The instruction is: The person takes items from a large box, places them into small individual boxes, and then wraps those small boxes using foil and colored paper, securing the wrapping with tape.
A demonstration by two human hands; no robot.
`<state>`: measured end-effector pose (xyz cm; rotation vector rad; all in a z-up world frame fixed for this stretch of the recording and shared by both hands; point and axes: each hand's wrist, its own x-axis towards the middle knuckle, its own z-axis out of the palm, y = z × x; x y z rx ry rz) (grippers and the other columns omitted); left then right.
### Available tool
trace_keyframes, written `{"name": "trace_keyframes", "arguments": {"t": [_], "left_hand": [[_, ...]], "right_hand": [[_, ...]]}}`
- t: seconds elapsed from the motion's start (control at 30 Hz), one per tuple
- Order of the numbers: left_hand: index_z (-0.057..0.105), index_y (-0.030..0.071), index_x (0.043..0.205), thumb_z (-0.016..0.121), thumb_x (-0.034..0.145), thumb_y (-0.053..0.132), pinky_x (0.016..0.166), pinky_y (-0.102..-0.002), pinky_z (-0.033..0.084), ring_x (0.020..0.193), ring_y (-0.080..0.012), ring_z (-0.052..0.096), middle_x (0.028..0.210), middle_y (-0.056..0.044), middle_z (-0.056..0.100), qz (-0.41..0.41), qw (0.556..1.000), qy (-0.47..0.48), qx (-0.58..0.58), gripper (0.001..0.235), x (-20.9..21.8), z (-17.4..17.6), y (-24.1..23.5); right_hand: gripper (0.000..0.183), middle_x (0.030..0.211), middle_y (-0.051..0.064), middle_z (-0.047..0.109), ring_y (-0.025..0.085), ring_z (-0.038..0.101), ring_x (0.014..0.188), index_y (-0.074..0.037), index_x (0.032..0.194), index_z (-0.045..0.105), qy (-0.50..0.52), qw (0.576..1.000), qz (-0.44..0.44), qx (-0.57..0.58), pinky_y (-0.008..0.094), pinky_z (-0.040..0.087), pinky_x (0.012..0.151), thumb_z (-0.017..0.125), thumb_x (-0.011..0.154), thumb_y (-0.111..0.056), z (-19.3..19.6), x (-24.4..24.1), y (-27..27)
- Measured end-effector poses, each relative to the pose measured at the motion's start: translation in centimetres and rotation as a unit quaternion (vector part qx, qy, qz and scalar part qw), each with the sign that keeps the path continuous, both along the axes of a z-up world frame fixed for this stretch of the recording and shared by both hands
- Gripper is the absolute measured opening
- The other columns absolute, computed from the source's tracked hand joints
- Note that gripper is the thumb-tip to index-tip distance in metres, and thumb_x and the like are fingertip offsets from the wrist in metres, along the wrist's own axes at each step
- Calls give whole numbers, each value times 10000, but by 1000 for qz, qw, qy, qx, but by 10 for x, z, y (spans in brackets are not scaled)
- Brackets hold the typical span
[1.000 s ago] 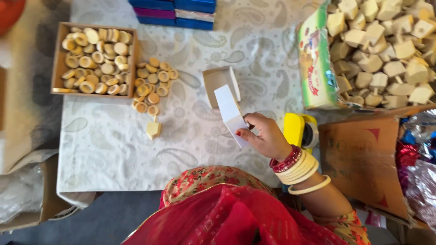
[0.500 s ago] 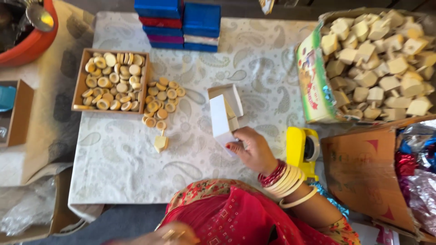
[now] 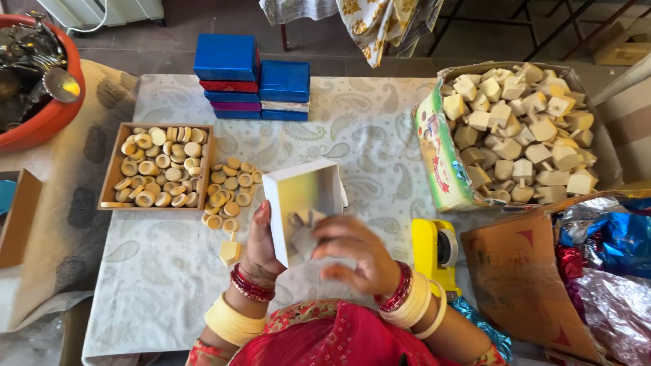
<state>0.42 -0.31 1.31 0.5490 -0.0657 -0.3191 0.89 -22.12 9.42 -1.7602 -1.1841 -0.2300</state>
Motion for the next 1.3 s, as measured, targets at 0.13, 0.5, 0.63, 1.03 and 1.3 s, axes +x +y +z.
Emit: {"name": "trace_keyframes", "arguments": {"t": [0.13, 0.5, 0.63, 1.03, 1.3], "left_hand": [[528, 34, 1405, 631, 912, 589, 957, -464, 561, 1133, -304, 667, 1259, -150, 678, -23, 999, 36, 13, 749, 2, -3, -6], [494, -35, 1435, 772, 898, 524, 1035, -446, 523, 1171, -292, 642, 1281, -173, 641, -106, 990, 67, 72, 823, -33, -60, -22], [435, 27, 1469, 770, 814, 550, 1091, -437, 500, 1263, -286, 605, 1384, -157, 586, -112, 987, 93, 70, 903, -30, -34, -30], [424, 65, 1510, 706, 887, 556, 1135, -491, 436, 1306, -300, 560, 1413, -141, 564, -46, 992, 81, 82, 842, -32, -53, -22], [446, 37, 1485, 629, 967, 598, 1044, -484, 505, 1223, -322, 610, 1361, -165, 582, -15, 996, 76, 39, 785, -19, -19, -18]], "right_hand": [[285, 1188, 51, 679, 333, 546, 1253, -142, 1035, 735, -93, 957, -258, -94, 488, 395, 1041, 794, 758, -172, 1, 4, 9], [316, 947, -35, 673, 245, 539, 1086, -168, 1048, 721, -40, 917, -393, -55, 428, 324, 1011, 757, 749, -73, -55, 4, 4], [337, 904, -24, 671, 267, 520, 1055, -151, 1043, 729, -44, 926, -373, -36, 414, 335, 971, 765, 710, -109, -58, -1, 10], [181, 923, -64, 700, 201, 536, 988, -192, 1005, 724, 5, 926, -374, -47, 424, 338, 918, 771, 833, -158, -49, 8, 17], [206, 924, -68, 651, 211, 544, 1013, -199, 917, 705, -78, 983, -163, -45, 488, 307, 901, 766, 728, -145, -44, 2, 10]]}}
